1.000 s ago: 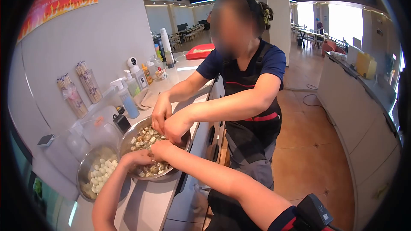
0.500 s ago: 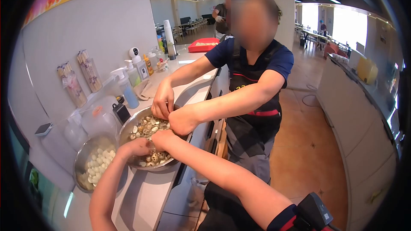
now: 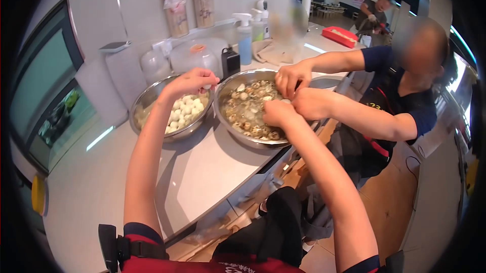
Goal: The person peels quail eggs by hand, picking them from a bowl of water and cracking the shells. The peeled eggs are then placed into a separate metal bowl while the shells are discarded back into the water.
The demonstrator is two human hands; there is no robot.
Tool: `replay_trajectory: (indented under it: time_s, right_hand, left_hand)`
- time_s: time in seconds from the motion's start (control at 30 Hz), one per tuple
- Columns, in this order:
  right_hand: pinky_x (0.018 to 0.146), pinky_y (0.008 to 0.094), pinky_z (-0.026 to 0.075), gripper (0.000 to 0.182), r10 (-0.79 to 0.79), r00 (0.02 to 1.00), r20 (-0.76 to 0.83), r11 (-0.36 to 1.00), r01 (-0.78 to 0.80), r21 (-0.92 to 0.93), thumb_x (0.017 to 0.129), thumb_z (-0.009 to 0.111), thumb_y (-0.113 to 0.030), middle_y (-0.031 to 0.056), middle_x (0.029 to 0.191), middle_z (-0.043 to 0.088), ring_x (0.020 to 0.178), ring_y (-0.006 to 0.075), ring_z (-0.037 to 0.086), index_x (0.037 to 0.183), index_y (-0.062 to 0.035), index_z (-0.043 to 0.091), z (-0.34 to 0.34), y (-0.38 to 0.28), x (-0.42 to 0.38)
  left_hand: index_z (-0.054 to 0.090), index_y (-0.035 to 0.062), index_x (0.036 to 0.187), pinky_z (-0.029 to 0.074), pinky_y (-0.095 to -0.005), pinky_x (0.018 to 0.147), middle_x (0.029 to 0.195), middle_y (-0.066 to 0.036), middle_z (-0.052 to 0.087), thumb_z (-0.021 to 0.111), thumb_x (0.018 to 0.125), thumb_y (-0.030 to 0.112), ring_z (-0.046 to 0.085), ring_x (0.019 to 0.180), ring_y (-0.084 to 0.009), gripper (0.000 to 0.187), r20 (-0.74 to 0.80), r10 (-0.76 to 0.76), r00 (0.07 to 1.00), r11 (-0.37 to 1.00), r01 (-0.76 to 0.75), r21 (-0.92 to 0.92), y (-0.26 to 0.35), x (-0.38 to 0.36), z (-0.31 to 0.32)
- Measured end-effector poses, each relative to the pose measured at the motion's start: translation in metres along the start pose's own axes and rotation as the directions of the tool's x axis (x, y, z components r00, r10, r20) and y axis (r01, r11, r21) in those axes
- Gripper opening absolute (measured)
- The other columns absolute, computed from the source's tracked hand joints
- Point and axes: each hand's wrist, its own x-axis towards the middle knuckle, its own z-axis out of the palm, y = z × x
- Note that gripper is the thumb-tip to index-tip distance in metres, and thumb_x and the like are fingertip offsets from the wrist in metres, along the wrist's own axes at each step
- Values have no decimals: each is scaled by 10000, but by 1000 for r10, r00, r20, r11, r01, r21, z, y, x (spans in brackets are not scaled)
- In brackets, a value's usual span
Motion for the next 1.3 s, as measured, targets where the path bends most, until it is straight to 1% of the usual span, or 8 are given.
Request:
replay_trajectory:
  time_s: [0.2,0.4,0.47,0.73,0.83,0.93,1.07,1.3]
  right_hand:
    - [711,399,460,232,-10,994,-113,999,16,51,687,485,-122,187,872,590,834,307,578,867,5,560,-2,3,3]
    - [646,436,455,165,-105,881,-462,977,177,117,686,479,-76,205,809,572,755,344,571,814,26,500,-6,-3,3]
    - [641,430,458,153,-148,812,-565,969,234,82,685,490,-80,193,791,571,748,339,567,807,11,507,-4,-3,6]
    - [616,400,448,168,-269,906,-325,866,376,330,665,499,-171,156,718,582,699,304,570,705,-25,571,-8,-9,0]
    - [616,392,449,204,-321,915,-246,864,389,319,657,501,-211,159,674,582,665,312,570,675,-26,585,-9,-13,-1]
    - [616,394,454,225,-330,923,-197,905,369,211,651,507,-239,169,659,580,654,321,573,658,-33,595,-10,-14,-2]
    - [641,405,454,230,-266,944,-196,930,304,204,661,504,-241,180,671,580,669,326,573,667,-34,604,-8,-10,-1]
    - [570,389,425,226,-288,943,-165,899,326,294,686,519,-236,174,623,560,594,319,550,696,-22,593,-4,-3,3]
  left_hand:
    - [558,41,741,391,-235,504,684,-23,538,515,791,273,507,567,-97,242,-2,-214,977,873,192,449,-43,-27,-22]
    - [586,-21,864,450,-311,640,801,-131,604,516,761,230,579,711,-209,280,-191,-74,979,835,165,524,-46,-25,-11]
    - [587,-16,859,447,-324,678,789,-146,600,517,754,204,577,727,-248,254,-233,174,957,839,-20,545,-29,-23,0]
    - [594,11,860,445,-314,654,762,-130,598,571,684,135,572,712,-216,216,114,355,928,805,-365,467,9,10,62]
    - [612,-12,809,470,-360,699,789,-176,603,505,633,3,594,783,-288,206,169,50,984,640,-161,751,16,13,80]
    - [613,-28,780,483,-352,668,783,-183,601,520,622,3,600,767,-283,186,186,4,982,462,-167,871,4,28,91]
    - [609,-36,776,484,-350,656,779,-194,597,539,612,19,602,770,-276,187,253,-201,946,476,-131,870,2,43,91]
    - [600,15,837,458,-360,687,779,-201,586,574,617,74,576,766,-309,230,134,112,985,601,-174,780,-5,32,91]
